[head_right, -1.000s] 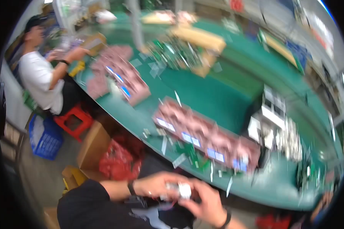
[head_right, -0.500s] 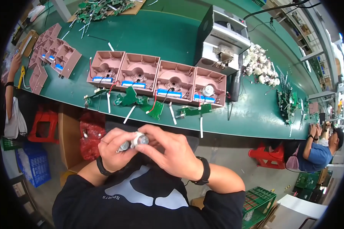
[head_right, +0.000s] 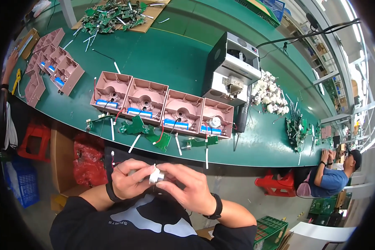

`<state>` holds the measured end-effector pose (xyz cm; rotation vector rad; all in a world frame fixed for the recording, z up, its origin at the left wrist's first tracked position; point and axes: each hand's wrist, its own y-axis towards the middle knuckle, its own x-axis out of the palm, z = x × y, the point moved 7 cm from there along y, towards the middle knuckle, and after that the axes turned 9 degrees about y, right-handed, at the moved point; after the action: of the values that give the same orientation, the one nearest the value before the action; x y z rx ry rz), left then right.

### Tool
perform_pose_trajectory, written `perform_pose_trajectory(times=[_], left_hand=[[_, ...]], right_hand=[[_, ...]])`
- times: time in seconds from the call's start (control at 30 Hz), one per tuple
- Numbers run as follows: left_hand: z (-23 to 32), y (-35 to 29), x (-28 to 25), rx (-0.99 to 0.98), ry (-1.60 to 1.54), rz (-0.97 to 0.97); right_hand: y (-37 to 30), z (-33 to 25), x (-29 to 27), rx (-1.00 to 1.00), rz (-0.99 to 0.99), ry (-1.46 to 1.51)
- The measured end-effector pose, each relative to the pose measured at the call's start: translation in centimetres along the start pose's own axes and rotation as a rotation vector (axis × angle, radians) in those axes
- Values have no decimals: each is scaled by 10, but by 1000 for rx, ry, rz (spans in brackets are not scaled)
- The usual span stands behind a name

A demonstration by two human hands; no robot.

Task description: Assembling electronic components into plastic housings and securing them with an electric screwdriver.

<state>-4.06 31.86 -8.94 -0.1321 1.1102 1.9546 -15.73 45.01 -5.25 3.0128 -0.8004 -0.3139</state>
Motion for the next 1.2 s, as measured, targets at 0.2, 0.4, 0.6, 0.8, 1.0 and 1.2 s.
perform_pose_trajectory(times=[0.2, 0.4, 0.6, 0.8, 1.0, 1.2], left_hand=[[-11, 15, -2, 33, 181, 125], [-18, 40, 16, -55, 309, -110], [-28, 34, 27, -19, 364, -156], [-26, 46, 31, -21, 457, -140], [-25, 57, 30, 9, 519, -171], [-14, 55, 28, 0, 510, -240]], right_hand=[[24, -39, -44, -131, 101, -439], [68, -43, -76, -212, 87, -777], [102, -26, -73, -242, -93, -850], [111, -24, -66, -340, -139, -868], [112, -25, -67, -369, -158, -854], [109, -23, -51, -513, -302, -1077]])
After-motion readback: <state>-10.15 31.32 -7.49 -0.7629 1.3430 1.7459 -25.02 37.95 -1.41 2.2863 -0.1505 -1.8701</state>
